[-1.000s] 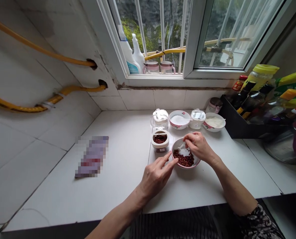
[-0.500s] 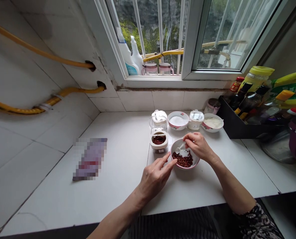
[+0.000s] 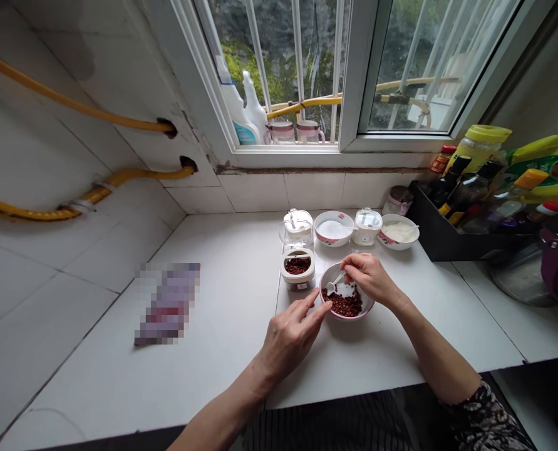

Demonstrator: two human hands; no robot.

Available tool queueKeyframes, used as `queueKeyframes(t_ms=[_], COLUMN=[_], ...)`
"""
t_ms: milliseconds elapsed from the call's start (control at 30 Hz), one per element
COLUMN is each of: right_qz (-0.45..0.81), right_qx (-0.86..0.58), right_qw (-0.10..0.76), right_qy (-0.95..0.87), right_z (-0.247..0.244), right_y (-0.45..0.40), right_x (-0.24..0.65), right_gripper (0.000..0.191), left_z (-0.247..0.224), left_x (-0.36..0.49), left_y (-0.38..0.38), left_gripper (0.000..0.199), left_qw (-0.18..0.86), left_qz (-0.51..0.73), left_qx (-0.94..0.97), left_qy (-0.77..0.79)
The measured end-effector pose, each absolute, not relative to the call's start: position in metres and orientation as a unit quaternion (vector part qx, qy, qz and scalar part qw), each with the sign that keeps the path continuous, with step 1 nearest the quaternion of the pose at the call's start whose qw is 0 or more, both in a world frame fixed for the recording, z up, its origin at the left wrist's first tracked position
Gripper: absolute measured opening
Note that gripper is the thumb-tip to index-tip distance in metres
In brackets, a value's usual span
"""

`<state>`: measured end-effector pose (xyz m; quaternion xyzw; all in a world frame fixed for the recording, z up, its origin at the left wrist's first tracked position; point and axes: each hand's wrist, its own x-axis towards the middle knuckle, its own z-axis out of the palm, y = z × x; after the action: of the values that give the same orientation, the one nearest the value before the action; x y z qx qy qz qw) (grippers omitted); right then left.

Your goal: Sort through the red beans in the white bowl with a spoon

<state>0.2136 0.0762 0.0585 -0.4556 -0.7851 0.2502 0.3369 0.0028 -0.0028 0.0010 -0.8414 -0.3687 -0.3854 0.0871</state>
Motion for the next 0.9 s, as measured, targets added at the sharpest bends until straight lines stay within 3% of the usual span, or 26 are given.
queueKeyframes(t_ms=[467, 667, 800, 900], right_qz=[0.411, 0.463, 0.425, 0.305], right_qx=[-0.49, -0.451, -0.425, -0.407], right_qw=[0.408, 0.456, 0.495, 0.497], right_qy=[-0.651, -0.612, -0.628, -0.703], right_z=[0.064, 0.065, 0.068, 0.07], right_y=[0.077, 0.082, 0.079, 0.071], right_x=[0.219, 0.217, 0.201, 0.184], right_gripper=[0.015, 0.022, 0.023, 0.016], left_z=[0.001, 0.001, 0.001, 0.0], left_x=[0.002, 0.003, 0.004, 0.004], left_y=[-0.002, -0.002, -0.002, -0.001], left_gripper=[0.029, 0.028, 0.028, 0.028], left_qw=[0.089, 0.094, 0.101, 0.105], left_qz=[-0.383, -0.385, -0.384, -0.384], left_qx=[-0.842, -0.842, -0.841, -0.84], left_qy=[-0.369, -0.367, -0.368, -0.369])
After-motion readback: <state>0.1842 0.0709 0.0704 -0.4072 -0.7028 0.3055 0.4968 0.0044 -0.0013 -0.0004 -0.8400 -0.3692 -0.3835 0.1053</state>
